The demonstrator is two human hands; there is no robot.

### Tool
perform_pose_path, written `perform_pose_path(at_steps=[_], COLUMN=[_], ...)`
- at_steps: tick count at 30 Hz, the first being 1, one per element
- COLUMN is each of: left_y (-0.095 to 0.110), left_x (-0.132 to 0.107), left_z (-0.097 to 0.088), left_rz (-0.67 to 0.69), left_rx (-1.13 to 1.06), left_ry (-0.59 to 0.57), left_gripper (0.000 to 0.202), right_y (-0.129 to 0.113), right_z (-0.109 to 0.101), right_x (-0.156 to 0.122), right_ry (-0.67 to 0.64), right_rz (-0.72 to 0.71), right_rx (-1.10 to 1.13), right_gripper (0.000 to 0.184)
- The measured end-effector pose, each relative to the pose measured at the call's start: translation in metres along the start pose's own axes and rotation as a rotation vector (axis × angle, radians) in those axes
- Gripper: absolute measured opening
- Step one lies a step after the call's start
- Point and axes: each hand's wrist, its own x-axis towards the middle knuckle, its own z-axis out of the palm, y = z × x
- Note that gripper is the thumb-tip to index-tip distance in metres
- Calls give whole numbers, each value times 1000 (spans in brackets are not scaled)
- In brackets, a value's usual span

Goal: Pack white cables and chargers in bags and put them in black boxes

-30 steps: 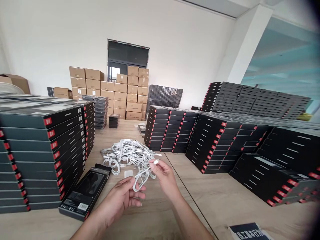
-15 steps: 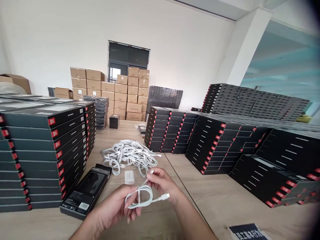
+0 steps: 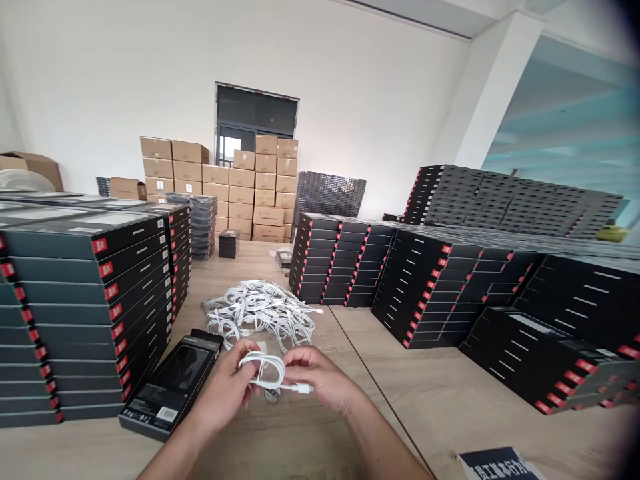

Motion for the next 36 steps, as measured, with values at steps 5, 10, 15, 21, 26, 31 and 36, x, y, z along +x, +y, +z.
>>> perform_pose_path(at_steps=[5,10,15,21,26,31,36], left_y=[0,6,6,5,6,8,10], left_x=[-3,-9,-8,-5,-5,-7,-14], left_z=[1,13,11,3,6,10,15], left_rz=[112,-239,-110,-76,-77,-119,-221], left_rx=[146,-52,-87,-26,5,-105,-312], left_ry=[4,-218,-218,-279,-273,-271,-303], left_gripper=[16,32,43,42,43,41,47], right_y=[-6,-4,-3,-7,-10,-10,-7], right_z=[7,16,19,29,33,32,19], right_x=[-4,0,5,4,4,3,4], right_ry=[-38,-62,122,204,212,134,190], right_rz=[-11,-34,-106,-186,-191,-234,-260], right_rx=[-141,29,237,346,360,315,31], right_gripper=[29,33,33,37,37,34,30])
